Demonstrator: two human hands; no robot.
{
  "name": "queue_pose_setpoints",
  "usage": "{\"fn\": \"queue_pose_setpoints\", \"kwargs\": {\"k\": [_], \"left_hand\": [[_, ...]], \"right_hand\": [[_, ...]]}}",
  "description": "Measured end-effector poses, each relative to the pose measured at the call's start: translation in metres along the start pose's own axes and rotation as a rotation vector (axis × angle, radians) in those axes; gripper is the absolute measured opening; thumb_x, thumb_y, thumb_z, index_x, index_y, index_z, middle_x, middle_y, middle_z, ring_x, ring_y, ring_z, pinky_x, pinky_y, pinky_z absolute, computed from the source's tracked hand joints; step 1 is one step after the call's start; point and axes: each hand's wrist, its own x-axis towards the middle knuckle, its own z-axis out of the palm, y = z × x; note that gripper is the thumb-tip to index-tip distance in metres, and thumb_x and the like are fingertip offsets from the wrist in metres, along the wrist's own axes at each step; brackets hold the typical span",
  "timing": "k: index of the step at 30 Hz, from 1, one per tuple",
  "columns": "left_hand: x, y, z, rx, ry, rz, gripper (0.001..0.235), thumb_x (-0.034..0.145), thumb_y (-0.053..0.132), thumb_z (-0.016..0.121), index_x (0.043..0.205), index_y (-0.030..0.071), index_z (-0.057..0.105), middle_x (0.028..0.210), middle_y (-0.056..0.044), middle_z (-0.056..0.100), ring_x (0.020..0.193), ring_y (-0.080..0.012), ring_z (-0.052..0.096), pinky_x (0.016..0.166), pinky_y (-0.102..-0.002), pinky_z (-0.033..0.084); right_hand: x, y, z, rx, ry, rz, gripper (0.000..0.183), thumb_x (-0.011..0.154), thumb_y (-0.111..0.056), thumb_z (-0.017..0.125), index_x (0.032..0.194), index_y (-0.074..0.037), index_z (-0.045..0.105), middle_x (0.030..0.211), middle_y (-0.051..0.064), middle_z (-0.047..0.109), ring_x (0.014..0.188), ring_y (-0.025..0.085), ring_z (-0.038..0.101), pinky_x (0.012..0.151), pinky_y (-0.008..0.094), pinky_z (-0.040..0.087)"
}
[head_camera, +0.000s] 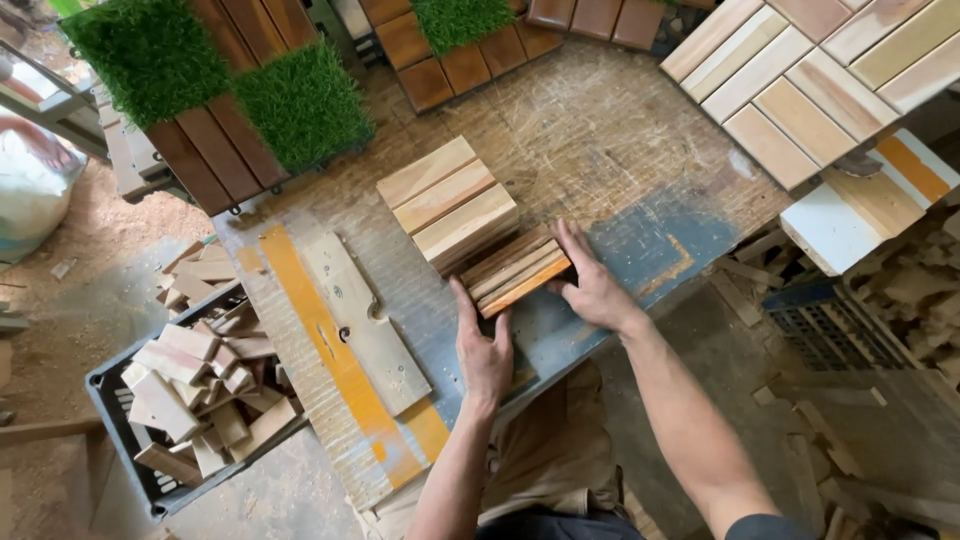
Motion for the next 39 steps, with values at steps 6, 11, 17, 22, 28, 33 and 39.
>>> {"fn": "queue_pose_setpoints", "kwargs": {"k": [6,11,17,22,28,33,39], "left_hand": [[-0.011,-0.048,0.028,0.263,0.036,0.076,0.093,0.086,0.015,0.074,0.162,0.0,0.023,0.16,-0.028,0.035,0.149,-0.0346,0.032,0.124,-0.055,0.004],[-0.009,-0.052,0.025,0.27,0.021,0.116,0.09,0.085,0.005,0.069,0.162,0.0,0.022,0.162,-0.024,0.035,0.15,-0.0322,0.031,0.124,-0.056,0.005],[-0.011,-0.041,0.009,0.194,0.047,0.139,0.084,0.089,0.01,0.069,0.161,0.004,0.027,0.161,-0.02,0.039,0.15,-0.0318,0.032,0.123,-0.056,0.012],[-0.01,-0.049,0.002,0.276,0.083,0.11,0.081,0.09,0.019,0.073,0.159,0.006,0.033,0.156,-0.024,0.043,0.147,-0.0345,0.036,0.123,-0.059,0.015],[-0.011,-0.044,-0.006,0.177,0.105,0.122,0.08,0.088,0.02,0.076,0.158,0.008,0.038,0.157,-0.021,0.044,0.146,-0.0349,0.038,0.122,-0.057,0.02],[-0.01,-0.029,-0.011,0.162,0.129,0.144,0.081,0.089,0.02,0.075,0.16,0.013,0.036,0.161,-0.012,0.043,0.151,-0.0267,0.033,0.123,-0.055,0.016],[-0.006,-0.049,-0.004,0.237,0.088,0.095,0.083,0.087,0.018,0.076,0.159,0.008,0.036,0.156,-0.022,0.045,0.147,-0.0325,0.039,0.123,-0.056,0.017]], "right_hand": [[0.013,0.023,0.008,-0.077,-0.093,0.04,0.104,0.079,-0.01,0.081,0.164,-0.009,0.021,0.164,0.022,0.027,0.155,0.036,0.01,0.12,0.055,-0.015],[0.007,0.031,0.004,-0.03,-0.105,0.093,0.094,0.083,-0.017,0.079,0.162,-0.019,0.03,0.164,0.014,0.03,0.153,0.028,0.016,0.123,0.052,-0.014],[0.008,0.019,0.007,0.017,-0.093,0.084,0.089,0.084,-0.016,0.077,0.161,-0.021,0.033,0.165,0.017,0.022,0.152,0.029,0.014,0.122,0.053,-0.015],[0.014,0.043,0.022,-0.123,-0.115,0.044,0.081,0.087,-0.019,0.074,0.158,-0.009,0.036,0.164,0.025,0.022,0.154,0.03,0.017,0.121,0.056,-0.018],[0.009,0.031,0.012,-0.052,-0.14,0.067,0.086,0.082,-0.022,0.081,0.156,-0.013,0.039,0.164,0.02,0.026,0.151,0.029,0.021,0.12,0.058,-0.018],[0.012,0.022,0.01,0.009,-0.099,0.086,0.088,0.081,-0.023,0.081,0.159,-0.023,0.039,0.166,0.015,0.023,0.152,0.027,0.018,0.121,0.057,-0.013],[0.02,0.039,0.026,-0.117,-0.105,0.06,0.081,0.082,-0.027,0.082,0.153,-0.017,0.045,0.164,0.019,0.029,0.153,0.026,0.021,0.121,0.057,-0.017]]}}
